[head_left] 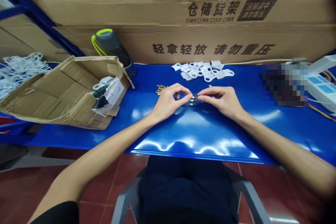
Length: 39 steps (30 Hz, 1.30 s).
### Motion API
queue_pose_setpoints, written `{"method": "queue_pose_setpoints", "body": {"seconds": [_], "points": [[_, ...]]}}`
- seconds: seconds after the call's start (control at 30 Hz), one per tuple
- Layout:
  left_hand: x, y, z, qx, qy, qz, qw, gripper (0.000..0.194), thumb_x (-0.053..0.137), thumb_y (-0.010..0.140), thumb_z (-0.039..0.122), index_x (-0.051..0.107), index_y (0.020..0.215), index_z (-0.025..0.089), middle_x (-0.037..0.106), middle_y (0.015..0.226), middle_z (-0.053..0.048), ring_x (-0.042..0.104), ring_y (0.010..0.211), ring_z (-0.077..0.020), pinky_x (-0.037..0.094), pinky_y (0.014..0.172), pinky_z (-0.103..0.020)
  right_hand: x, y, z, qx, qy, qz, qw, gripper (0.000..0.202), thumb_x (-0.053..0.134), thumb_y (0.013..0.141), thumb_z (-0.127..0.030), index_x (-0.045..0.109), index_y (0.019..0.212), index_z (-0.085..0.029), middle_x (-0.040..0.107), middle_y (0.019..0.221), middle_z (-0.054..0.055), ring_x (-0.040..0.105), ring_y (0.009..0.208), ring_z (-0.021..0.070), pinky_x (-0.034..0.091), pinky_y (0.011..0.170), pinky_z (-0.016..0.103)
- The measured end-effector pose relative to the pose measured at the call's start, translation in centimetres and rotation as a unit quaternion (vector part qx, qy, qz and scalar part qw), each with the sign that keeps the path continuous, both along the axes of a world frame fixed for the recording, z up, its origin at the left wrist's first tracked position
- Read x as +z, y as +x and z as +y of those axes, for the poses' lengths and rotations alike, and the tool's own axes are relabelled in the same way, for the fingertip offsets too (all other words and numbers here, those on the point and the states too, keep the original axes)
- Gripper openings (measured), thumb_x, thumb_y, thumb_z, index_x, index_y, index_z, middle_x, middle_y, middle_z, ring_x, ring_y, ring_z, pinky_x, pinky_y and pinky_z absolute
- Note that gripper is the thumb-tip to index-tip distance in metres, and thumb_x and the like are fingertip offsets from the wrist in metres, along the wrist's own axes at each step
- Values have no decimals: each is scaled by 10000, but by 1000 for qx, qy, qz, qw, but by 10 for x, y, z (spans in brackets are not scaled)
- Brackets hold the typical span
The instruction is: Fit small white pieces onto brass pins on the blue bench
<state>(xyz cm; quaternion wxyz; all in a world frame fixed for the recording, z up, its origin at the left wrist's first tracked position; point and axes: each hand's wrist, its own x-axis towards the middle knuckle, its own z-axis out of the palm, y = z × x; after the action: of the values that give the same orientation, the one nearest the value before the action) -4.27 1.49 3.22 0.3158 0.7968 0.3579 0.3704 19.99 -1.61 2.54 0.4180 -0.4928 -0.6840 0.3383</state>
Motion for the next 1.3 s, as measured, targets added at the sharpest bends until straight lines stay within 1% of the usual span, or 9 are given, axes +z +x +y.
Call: {"method": "queue_pose_setpoints", "body": {"seconds": [0.1, 0.2, 0.37, 0.5, 0.6, 0.8, 0.97, 1.1, 1.3], "points": [[-1, 0, 1, 2, -14, 11, 1000, 182, 710, 990, 375, 790, 974, 212, 752, 983, -28, 555, 739, -143, 471, 759, -310, 0, 0, -2, -15, 20, -23, 999, 248, 813, 895, -524, 881, 984, -303, 848, 985, 36, 782, 925, 296, 615, 884, 435], [-2, 0, 2, -1, -21, 16, 1000, 190, 708, 992, 383, 790, 979, 212, 747, 978, -27, 549, 729, -141, 470, 751, -308, 1, -2, -5, -12, 63, -60, 996, 215, 770, 940, -488, 879, 1017, -320, 851, 1016, 26, 780, 951, 295, 602, 925, 451], [-2, 0, 1, -8, 10, 26, 1000, 172, 691, 1007, 348, 774, 977, 201, 740, 985, -32, 551, 756, -145, 476, 798, -313, 4, -3, -7, 14, 114, -88, 989, 200, 710, 992, -401, 873, 1070, -314, 849, 1046, 25, 770, 949, 273, 590, 918, 425], [-3, 0, 1, -14, 18, 42, 999, 178, 685, 1012, 355, 776, 985, 205, 733, 971, -33, 547, 762, -151, 471, 803, -321, 0, -1, -5, 41, 84, -91, 991, 209, 703, 1000, -402, 873, 1080, -312, 851, 1079, 21, 776, 991, 278, 581, 977, 430], [-4, -1, 2, -23, 5, 34, 999, 169, 691, 1009, 351, 783, 988, 210, 732, 969, -25, 536, 743, -144, 462, 783, -318, -2, 0, -3, 51, 53, -69, 995, 205, 727, 980, -440, 877, 1053, -320, 853, 1064, 19, 783, 999, 288, 594, 961, 441], [-5, 0, 4, -19, -62, -18, 998, 232, 709, 996, 420, 793, 1004, 203, 758, 979, -27, 545, 721, -135, 444, 717, -299, -3, 0, -3, 5, 21, -6, 1000, 230, 822, 892, -514, 886, 972, -309, 850, 989, 37, 789, 947, 306, 627, 924, 459], [-7, 1, 5, -42, -100, -47, 993, 282, 705, 996, 454, 772, 1064, 189, 775, 999, -34, 586, 762, -143, 448, 717, -283, -2, -2, -2, -14, 26, 48, 998, 207, 878, 842, -487, 881, 918, -295, 842, 928, 32, 792, 878, 281, 649, 896, 438], [-6, 1, 5, -51, -86, -48, 994, 280, 709, 1000, 442, 784, 1040, 175, 782, 991, -41, 595, 767, -143, 449, 728, -281, 0, -3, -3, -20, 29, 59, 998, 199, 901, 820, -478, 877, 896, -295, 841, 912, 32, 793, 867, 276, 658, 882, 428], [-2, 2, 0, -44, -20, -16, 999, 248, 668, 1036, 402, 779, 1020, 181, 776, 978, -27, 564, 719, -129, 442, 731, -285, -1, -2, -2, -19, 28, 83, 996, 158, 919, 808, -422, 875, 905, -305, 838, 917, 22, 791, 863, 263, 654, 864, 419]]}}
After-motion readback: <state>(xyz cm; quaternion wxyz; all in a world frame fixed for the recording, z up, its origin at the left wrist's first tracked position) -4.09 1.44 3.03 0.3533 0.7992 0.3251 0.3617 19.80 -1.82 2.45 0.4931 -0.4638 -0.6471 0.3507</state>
